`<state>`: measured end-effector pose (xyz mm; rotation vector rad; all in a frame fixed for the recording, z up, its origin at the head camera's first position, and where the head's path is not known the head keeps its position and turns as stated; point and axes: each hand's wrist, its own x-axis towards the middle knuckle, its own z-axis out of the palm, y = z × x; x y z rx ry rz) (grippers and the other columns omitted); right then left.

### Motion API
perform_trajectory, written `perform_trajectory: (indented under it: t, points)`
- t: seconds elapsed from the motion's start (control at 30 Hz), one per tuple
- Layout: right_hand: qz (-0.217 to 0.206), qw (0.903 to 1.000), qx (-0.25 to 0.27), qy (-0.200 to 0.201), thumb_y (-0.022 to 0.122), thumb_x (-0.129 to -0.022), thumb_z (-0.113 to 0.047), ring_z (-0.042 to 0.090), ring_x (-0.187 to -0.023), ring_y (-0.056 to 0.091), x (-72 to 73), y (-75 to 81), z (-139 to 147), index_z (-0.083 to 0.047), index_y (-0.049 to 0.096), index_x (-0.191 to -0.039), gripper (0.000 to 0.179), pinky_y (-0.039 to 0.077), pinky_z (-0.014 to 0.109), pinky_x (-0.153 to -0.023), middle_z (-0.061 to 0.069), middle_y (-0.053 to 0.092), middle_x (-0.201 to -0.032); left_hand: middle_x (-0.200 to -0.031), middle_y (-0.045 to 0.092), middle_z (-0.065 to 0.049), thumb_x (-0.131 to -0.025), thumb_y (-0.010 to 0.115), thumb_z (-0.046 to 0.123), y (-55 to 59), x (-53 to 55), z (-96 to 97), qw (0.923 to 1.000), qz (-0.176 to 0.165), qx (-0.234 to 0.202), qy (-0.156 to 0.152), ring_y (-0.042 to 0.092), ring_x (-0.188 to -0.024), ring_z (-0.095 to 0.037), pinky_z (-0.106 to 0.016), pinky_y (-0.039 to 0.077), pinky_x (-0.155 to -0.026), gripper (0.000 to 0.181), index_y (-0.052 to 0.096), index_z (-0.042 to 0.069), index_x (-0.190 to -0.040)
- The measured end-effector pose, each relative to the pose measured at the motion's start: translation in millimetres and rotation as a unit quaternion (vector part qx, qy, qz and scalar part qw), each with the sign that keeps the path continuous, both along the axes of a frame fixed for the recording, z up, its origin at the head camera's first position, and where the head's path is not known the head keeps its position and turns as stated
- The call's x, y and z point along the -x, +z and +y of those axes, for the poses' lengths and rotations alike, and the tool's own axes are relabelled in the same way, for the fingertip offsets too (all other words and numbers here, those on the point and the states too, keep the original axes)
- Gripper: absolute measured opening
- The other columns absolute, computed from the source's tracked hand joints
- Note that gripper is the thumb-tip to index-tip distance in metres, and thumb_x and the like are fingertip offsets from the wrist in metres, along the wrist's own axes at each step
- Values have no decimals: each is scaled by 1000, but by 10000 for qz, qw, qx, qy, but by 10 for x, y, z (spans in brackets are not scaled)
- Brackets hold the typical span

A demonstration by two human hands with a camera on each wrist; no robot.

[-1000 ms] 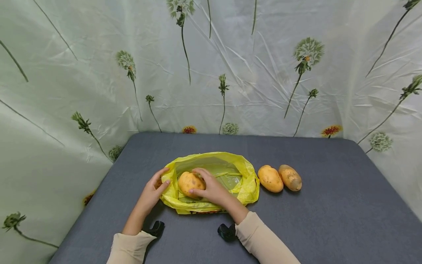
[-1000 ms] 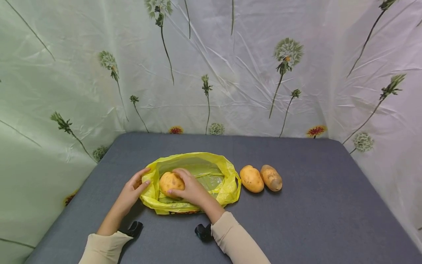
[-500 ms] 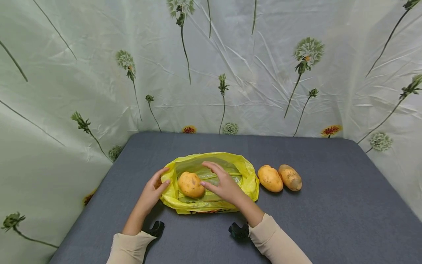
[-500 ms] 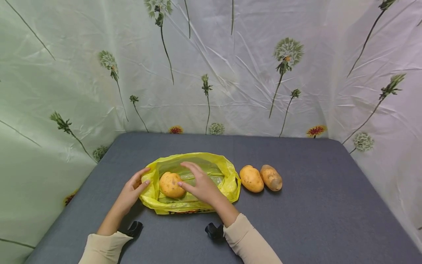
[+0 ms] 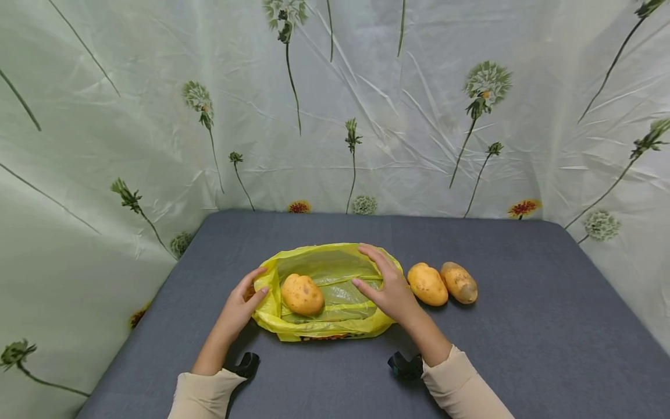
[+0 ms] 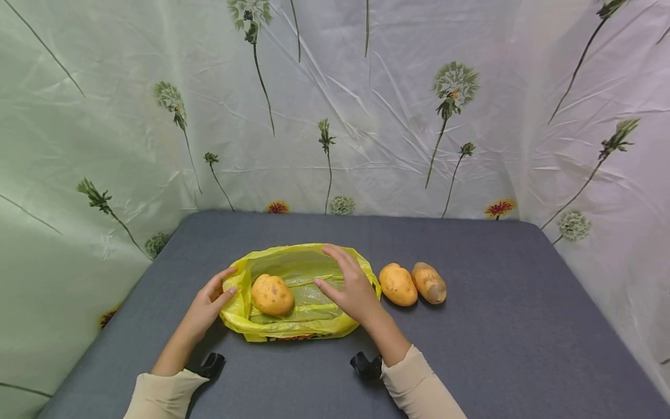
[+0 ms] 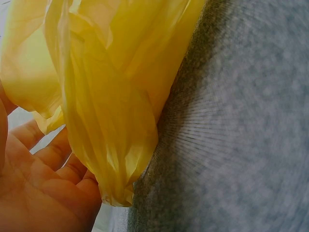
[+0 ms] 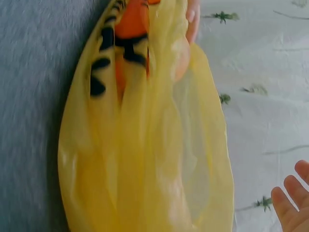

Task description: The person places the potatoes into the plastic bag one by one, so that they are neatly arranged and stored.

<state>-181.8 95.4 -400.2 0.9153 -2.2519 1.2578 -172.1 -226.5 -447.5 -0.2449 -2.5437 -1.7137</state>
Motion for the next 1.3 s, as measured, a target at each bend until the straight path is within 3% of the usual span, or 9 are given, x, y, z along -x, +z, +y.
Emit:
perform_trajectory:
  t: [0.47,0.93,1.03,1.2,1.3]
  points:
    - [436,9944,27,-966,72,-75,-8,28,-120,37,17,-51,530,-1,40,-132,65,33,47,-91,12,39,-134,-135,36,-13,-91,54,24,-17,5,2,10000,-92,-1,28,42,-105,-24,-26,38,-80,49,38,8,-135]
    - [280,9834,5,-1793,74,-70,1,34,-108,46,-48,-206,1004,-1,44,-129,66,36,49,-84,16,45,-127,-135,37,-14,-91,54,23,-27,14,-8,9999,-105,-27,29,43,-106,-25,-24,38,-80,49,38,7,-134]
    - [239,9801,20,-1971,74,-69,2,32,-109,45,-67,-254,1098,1,45,-127,65,35,46,-86,16,47,-125,-134,37,-14,-91,54,21,-23,13,-9,9999,-125,-31,49,44,-104,-25,-24,39,-79,48,38,7,-134]
    - [148,9743,86,-2246,73,-70,2,32,-109,45,-90,-302,1237,0,47,-126,62,32,29,-91,17,48,-123,-134,38,-15,-91,54,18,4,4,1,9998,-169,-84,59,44,-103,-24,-23,39,-78,48,37,6,-134]
    - [10,9712,117,-2380,73,-72,-1,34,-109,44,-97,-309,1307,-2,47,-126,60,34,34,-90,18,48,-122,-134,38,-16,-92,53,17,19,-1,10,9997,-186,-117,39,44,-103,-24,-24,39,-78,48,36,5,-135]
